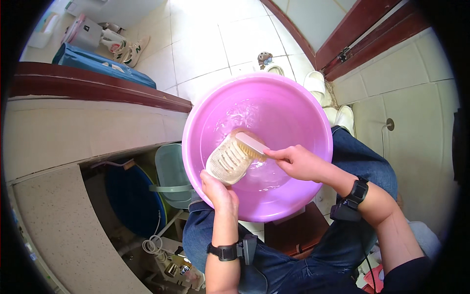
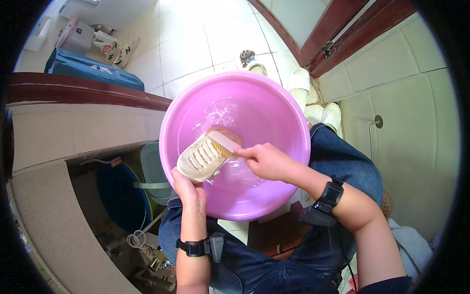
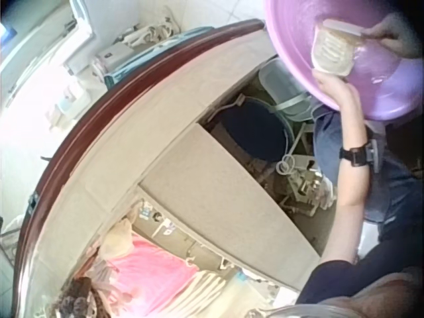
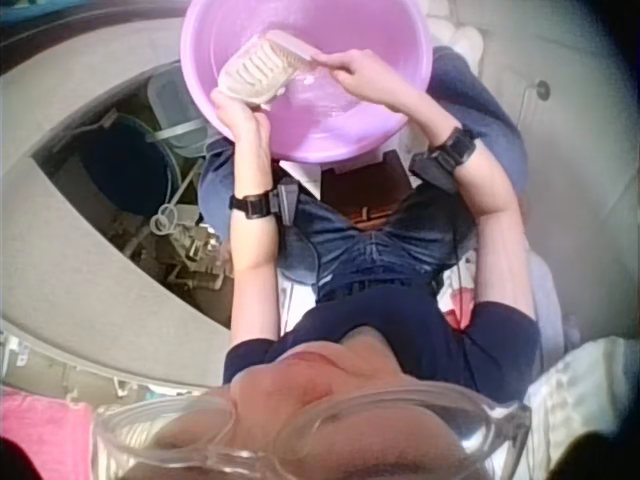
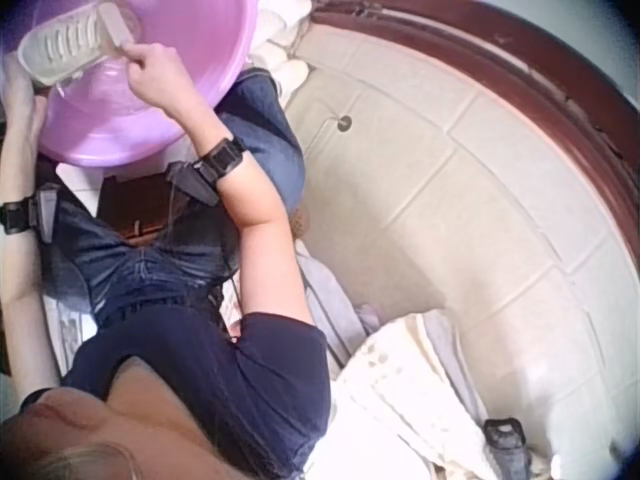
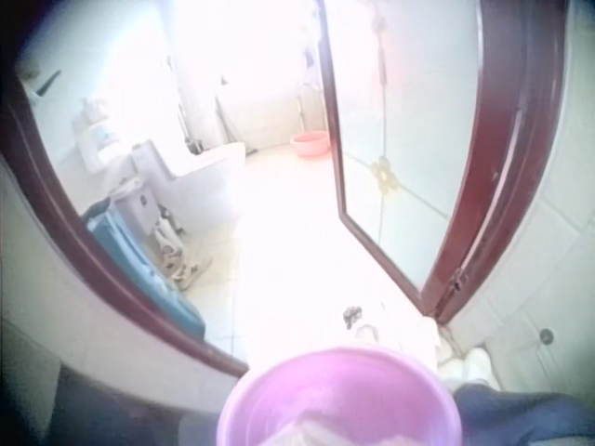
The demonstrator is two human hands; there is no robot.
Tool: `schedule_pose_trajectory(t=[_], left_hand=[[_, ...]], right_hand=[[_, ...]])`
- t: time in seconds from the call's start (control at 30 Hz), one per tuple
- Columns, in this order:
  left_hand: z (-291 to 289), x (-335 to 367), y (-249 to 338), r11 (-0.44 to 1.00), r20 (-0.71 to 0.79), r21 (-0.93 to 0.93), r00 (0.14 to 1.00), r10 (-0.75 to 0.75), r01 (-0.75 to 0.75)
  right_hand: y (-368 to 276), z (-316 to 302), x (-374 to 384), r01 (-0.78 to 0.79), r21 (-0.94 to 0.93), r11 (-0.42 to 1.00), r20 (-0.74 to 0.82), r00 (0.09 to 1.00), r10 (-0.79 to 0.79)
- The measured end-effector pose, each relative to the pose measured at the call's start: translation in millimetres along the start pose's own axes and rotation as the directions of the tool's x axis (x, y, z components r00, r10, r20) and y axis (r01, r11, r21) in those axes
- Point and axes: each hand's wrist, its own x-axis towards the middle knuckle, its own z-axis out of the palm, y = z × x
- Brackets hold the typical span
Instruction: The recorder washes a white shoe using a wooden brush in a pink basin filled with water.
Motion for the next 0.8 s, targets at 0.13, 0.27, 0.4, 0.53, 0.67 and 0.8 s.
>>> schedule_pose_trajectory(t=[0.13, 0.27, 0.4, 0.53, 0.67, 0.8], left_hand=[[0, -1, -3, 0.995, 0.069, 0.1, 0.998, 0.011, -0.018], [1, -3, 0, 0.995, 0.125, 0.098, 0.992, -0.027, 0.014], [-1, -3, -5, 0.975, 0.143, 0.211, 0.989, 0.042, -0.072], [0, -5, -5, 0.911, 0.232, 0.365, 0.966, 0.11, -0.191], [3, -8, 1, 0.946, 0.161, 0.293, 0.983, 0.092, -0.137], [0, -6, 5, 0.976, 0.118, 0.197, 0.99, 0.074, -0.097]], right_hand=[[16, 8, 14, -0.013, -0.091, 0.996, -0.083, 0.997, 0.005], [18, 11, 19, -0.05, -0.119, 0.992, -0.089, 0.995, 0.04], [24, 14, 21, -0.044, -0.267, 0.963, -0.163, 0.987, 0.0], [42, 20, 21, -0.15, -0.382, 0.912, -0.184, 0.979, 0.084], [51, 28, 18, -0.236, -0.511, 0.827, -0.095, 0.971, 0.219], [47, 24, 16, -0.345, -0.549, 0.761, -0.158, 0.937, 0.311]])
